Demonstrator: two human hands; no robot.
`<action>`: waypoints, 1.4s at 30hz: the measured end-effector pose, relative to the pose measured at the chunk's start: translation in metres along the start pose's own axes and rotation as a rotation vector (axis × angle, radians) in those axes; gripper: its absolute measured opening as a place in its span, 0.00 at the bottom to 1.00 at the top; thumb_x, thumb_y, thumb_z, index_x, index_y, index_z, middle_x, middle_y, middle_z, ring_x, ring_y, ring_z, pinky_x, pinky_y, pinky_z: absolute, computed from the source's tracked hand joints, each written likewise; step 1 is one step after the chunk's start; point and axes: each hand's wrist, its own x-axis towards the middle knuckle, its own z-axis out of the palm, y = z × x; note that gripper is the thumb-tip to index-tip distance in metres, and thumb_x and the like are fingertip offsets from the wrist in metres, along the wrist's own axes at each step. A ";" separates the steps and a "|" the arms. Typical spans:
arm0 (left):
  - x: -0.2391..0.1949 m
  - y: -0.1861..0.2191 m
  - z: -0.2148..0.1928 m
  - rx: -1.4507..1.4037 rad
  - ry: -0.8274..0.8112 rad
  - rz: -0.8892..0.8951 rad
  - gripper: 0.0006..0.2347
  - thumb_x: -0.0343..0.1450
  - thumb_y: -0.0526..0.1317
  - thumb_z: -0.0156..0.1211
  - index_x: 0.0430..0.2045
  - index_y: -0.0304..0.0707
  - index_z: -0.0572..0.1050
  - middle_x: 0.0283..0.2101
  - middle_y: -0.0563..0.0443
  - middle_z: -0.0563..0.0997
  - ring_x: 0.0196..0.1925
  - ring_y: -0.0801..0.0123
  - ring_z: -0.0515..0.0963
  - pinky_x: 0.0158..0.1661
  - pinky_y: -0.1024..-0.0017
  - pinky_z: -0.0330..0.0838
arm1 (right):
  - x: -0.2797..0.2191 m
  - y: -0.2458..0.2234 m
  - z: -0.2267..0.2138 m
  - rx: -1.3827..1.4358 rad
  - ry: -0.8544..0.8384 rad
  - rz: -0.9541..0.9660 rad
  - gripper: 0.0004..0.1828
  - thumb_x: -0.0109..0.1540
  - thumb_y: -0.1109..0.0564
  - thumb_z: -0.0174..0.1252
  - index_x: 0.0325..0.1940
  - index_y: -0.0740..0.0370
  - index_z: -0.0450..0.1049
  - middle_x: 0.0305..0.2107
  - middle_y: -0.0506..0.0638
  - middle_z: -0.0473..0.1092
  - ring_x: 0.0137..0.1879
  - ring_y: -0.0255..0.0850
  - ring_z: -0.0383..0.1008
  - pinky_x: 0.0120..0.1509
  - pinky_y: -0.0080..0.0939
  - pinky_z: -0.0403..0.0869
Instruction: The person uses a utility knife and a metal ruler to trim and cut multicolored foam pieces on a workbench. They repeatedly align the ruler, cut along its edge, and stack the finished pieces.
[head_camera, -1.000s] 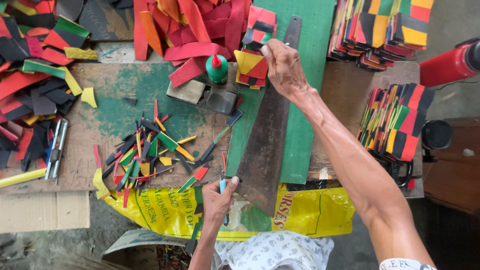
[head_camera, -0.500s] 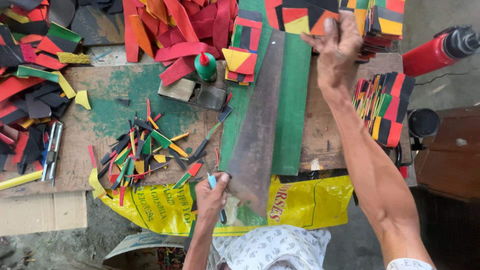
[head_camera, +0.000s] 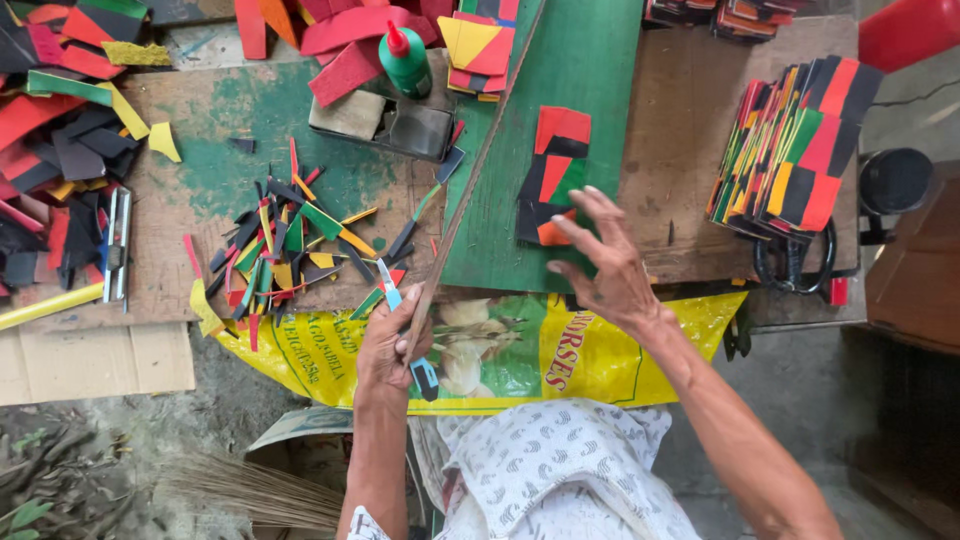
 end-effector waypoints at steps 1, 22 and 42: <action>-0.001 -0.002 0.001 0.001 0.018 0.002 0.06 0.77 0.38 0.56 0.36 0.33 0.75 0.15 0.63 0.66 0.10 0.86 0.58 0.12 0.82 0.48 | -0.002 0.003 0.002 -0.033 0.019 0.021 0.31 0.56 0.55 0.70 0.62 0.62 0.73 0.67 0.66 0.61 0.75 0.63 0.56 0.77 0.61 0.61; -0.001 -0.005 0.024 0.039 0.096 -0.013 0.10 0.74 0.38 0.59 0.43 0.28 0.79 0.17 0.60 0.73 0.09 0.87 0.60 0.11 0.83 0.49 | 0.010 0.025 0.012 -0.141 0.019 0.059 0.33 0.56 0.49 0.74 0.63 0.59 0.74 0.68 0.59 0.63 0.76 0.56 0.58 0.75 0.58 0.56; 0.011 -0.133 0.051 0.494 0.249 0.358 0.13 0.74 0.41 0.63 0.42 0.25 0.79 0.21 0.60 0.72 0.17 0.84 0.66 0.17 0.79 0.57 | 0.077 0.077 0.009 -0.072 0.053 0.029 0.26 0.64 0.52 0.71 0.65 0.59 0.76 0.69 0.60 0.60 0.75 0.57 0.58 0.80 0.58 0.60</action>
